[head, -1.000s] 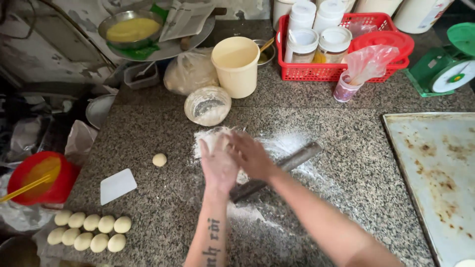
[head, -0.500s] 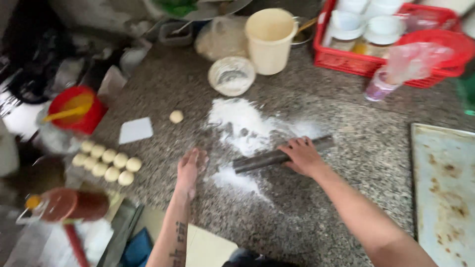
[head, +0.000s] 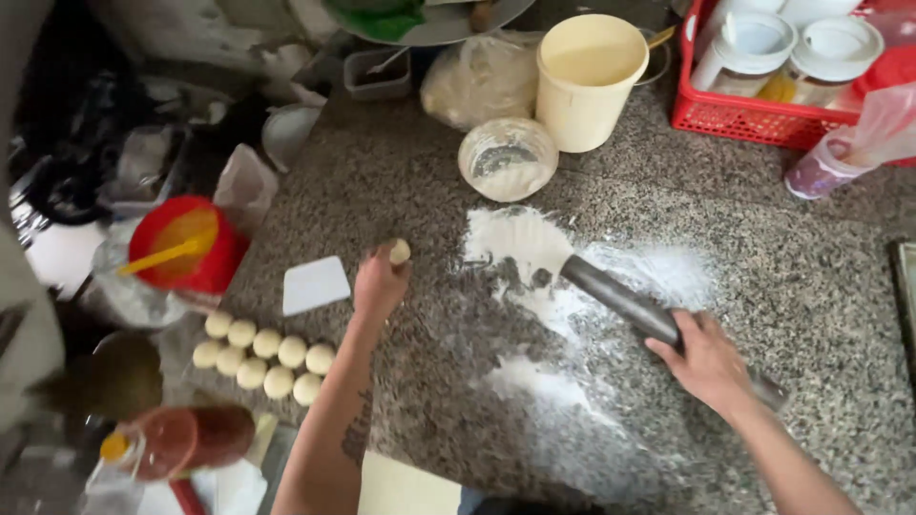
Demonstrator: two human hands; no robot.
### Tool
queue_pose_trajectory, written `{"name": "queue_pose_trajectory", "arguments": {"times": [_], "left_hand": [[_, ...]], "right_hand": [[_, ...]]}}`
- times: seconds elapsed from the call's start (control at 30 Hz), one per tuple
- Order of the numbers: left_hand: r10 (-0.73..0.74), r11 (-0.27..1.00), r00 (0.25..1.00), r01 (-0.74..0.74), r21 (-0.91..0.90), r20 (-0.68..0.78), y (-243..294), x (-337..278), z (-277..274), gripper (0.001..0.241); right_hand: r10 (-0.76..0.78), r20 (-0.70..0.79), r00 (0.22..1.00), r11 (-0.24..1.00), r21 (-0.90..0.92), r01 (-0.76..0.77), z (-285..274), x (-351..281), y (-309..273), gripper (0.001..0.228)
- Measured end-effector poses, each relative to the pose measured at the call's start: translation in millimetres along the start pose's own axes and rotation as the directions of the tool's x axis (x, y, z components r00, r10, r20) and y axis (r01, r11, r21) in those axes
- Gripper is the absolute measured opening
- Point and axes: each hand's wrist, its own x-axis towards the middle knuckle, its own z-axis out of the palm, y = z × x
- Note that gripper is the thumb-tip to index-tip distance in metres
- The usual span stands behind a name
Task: Flattening small balls of dough into circular discs using a rolling pin on a floured surface.
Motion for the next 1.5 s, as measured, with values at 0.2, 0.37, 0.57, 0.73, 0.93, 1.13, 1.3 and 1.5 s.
{"name": "queue_pose_trajectory", "arguments": {"times": [0.2,0.37,0.57,0.73,0.93,1.13,1.3,1.5], "left_hand": [[0.064,0.985,0.965,-0.102,0.142,0.253,-13,36,23,0.063],[0.071,0.971,0.959,-0.129,0.203,0.273,-28,47,38,0.061],[-0.027,0.998,0.937,0.044,-0.04,0.347,-29,24,53,0.033],[-0.244,0.324,0.821,0.571,-0.754,0.517,57,-37,24,0.028],[-0.109,-0.433,0.674,0.629,-0.645,0.731,142,-95,36,0.038],[-0.226,-0.277,0.751,0.561,-0.78,0.621,242,-133,27,0.029],[-0.249,-0.311,0.719,0.575,-0.757,0.649,280,-165,37,0.051],[-0.247,-0.275,0.746,0.558,-0.783,0.618,317,-180,29,0.029]], "right_hand": [[0.229,-0.074,0.971,0.972,-0.031,-0.232,26,-27,5,0.067],[0.293,-0.139,0.946,0.956,0.035,-0.291,40,-48,14,0.073],[0.374,-0.13,0.918,0.927,0.03,-0.373,36,-62,22,0.063],[0.386,-0.147,0.911,0.922,0.096,-0.375,41,-71,51,0.066],[0.314,-0.185,0.931,0.949,0.049,-0.31,57,-69,109,0.069],[0.295,-0.084,0.952,0.941,0.199,-0.274,50,-73,160,0.074],[0.214,-0.158,0.964,0.972,0.128,-0.195,55,-72,179,0.067],[0.174,-0.216,0.961,0.981,0.124,-0.149,60,-69,180,0.068]]}}
